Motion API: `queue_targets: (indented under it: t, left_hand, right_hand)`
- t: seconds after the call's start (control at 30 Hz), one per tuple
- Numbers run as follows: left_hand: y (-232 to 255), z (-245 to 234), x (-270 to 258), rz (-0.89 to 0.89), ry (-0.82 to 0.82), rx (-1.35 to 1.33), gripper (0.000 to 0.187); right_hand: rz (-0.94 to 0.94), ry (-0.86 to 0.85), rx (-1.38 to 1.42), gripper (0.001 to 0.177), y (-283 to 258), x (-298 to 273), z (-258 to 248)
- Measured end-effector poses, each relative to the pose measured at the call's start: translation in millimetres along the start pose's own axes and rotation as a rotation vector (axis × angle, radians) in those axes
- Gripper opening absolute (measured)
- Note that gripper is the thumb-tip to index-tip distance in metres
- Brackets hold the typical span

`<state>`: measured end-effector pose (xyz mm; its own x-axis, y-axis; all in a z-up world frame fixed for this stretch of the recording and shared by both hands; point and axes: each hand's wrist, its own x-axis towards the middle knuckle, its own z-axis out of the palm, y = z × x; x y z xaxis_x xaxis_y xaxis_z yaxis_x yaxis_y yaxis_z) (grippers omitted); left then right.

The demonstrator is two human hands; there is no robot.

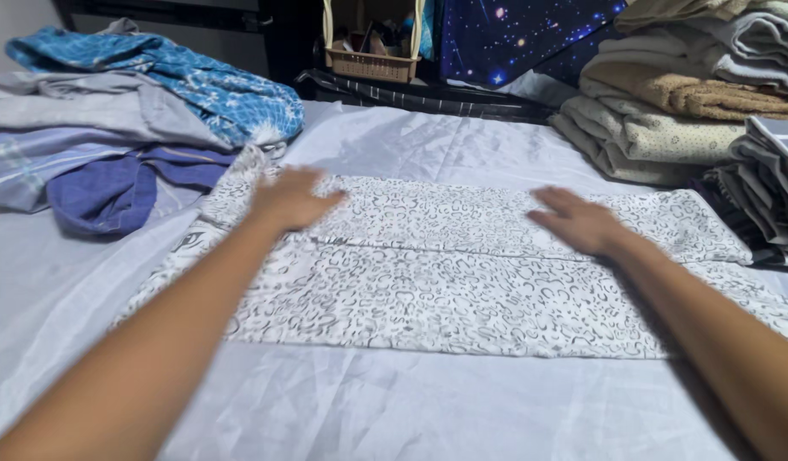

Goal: The person folds a white patterned sheet on a bed, smoothing and aligning it into a compact rectangle, then places it on a stack of folded linens. The person then picks up a blue patterned cloth and begins folding it in the same manner.

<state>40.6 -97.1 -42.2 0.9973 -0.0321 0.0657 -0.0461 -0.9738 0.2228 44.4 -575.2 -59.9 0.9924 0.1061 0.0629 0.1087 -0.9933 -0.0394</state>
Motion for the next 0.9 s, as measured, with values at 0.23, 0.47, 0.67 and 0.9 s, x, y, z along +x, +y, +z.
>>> queue_targets:
  t: [0.23, 0.47, 0.67, 0.9]
  left_hand:
    - [-72.7, -3.2, 4.2, -0.021, 0.144, 0.125, 0.083]
    - [11.2, -35.5, -46.2, -0.077, 0.244, -0.066, 0.050]
    - [151.4, -59.6, -118.5, 0.436, 0.357, -0.299, 0.022]
    - [138.6, -52.5, -181.0, 0.687, 0.007, -0.199, 0.046]
  right_hand:
    - [0.125, 0.118, -0.117, 0.075, 66.8, -41.3, -14.8]
    - [-0.506, 0.206, 0.336, 0.042, -89.0, -182.6, -76.6]
    - [-0.770, -0.153, 0.218, 0.049, -184.6, -239.2, -107.8]
    - [-0.616, 0.034, 0.252, 0.034, -186.0, -210.9, -85.5]
